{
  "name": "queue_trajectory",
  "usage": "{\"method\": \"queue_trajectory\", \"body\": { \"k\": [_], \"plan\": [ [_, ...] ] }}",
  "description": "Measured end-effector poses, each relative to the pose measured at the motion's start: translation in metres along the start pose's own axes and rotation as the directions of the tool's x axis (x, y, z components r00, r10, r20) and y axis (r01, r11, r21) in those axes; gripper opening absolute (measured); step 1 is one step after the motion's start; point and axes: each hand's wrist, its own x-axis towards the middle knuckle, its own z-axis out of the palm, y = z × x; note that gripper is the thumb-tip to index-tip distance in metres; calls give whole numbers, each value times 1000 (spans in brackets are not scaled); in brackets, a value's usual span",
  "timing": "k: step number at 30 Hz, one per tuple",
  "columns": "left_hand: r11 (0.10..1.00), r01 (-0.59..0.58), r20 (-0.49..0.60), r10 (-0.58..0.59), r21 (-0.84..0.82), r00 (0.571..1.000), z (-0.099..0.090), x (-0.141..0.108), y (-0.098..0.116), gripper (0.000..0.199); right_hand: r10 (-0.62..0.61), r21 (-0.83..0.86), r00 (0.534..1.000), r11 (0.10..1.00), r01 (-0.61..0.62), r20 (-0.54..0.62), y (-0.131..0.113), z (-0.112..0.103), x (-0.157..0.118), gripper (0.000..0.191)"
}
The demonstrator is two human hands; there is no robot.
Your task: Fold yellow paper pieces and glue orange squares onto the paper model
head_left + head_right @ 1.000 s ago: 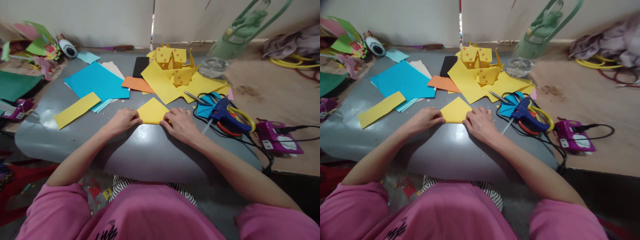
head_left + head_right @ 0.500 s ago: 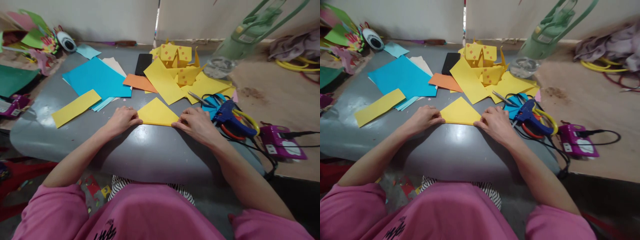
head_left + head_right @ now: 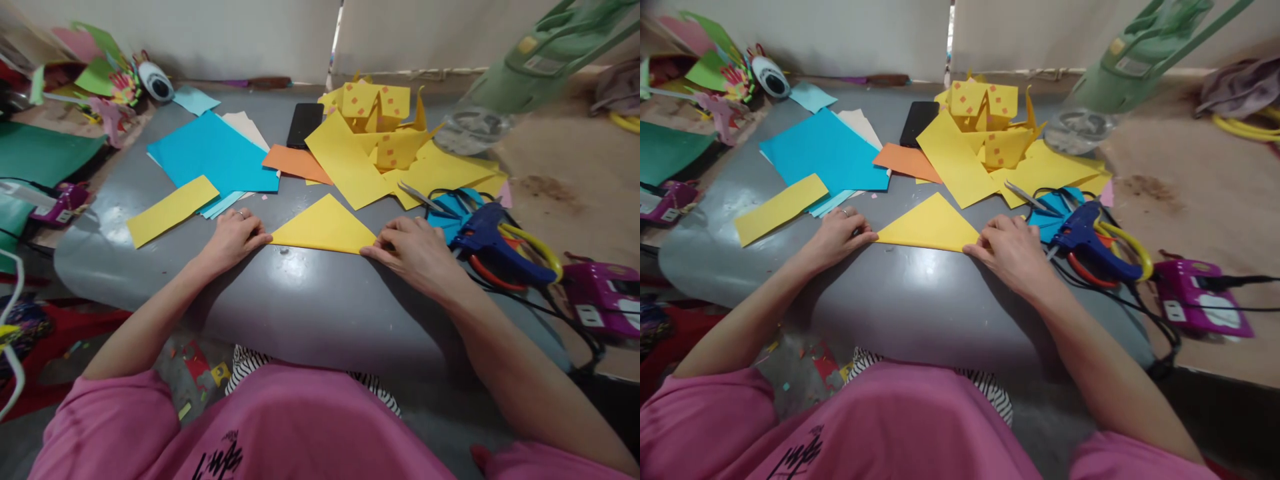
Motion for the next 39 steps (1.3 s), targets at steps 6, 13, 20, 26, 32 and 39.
{"method": "queue_trajectory", "body": {
  "k": [6,13,20,26,32,39],
  "plan": [
    [949,-272,14,273,160,962,-7,1,10,44,32,1,999,999,-32,28,-3,-2,1,31],
    [732,-546,206,509,409,836,-26,7,35,64,40,19,997,999,-41,68,-4,-5,4,32],
    [676,-537,247,483,504,840,-27,5,43,59,36,40,996,998,-39,78,-5,-7,3,31],
    [791,-465,258,390,397,884,-11,-12,90,38,26,48,998,998,-28,53,-4,-6,1,32],
    [902,-257,75,246,347,966,14,-29,125,56,-7,92,1000,996,8,-15,-2,-2,-1,32],
    [914,-250,84,236,320,968,14,-29,123,64,35,30,996,999,-38,85,4,-13,-3,35]
  ]
}}
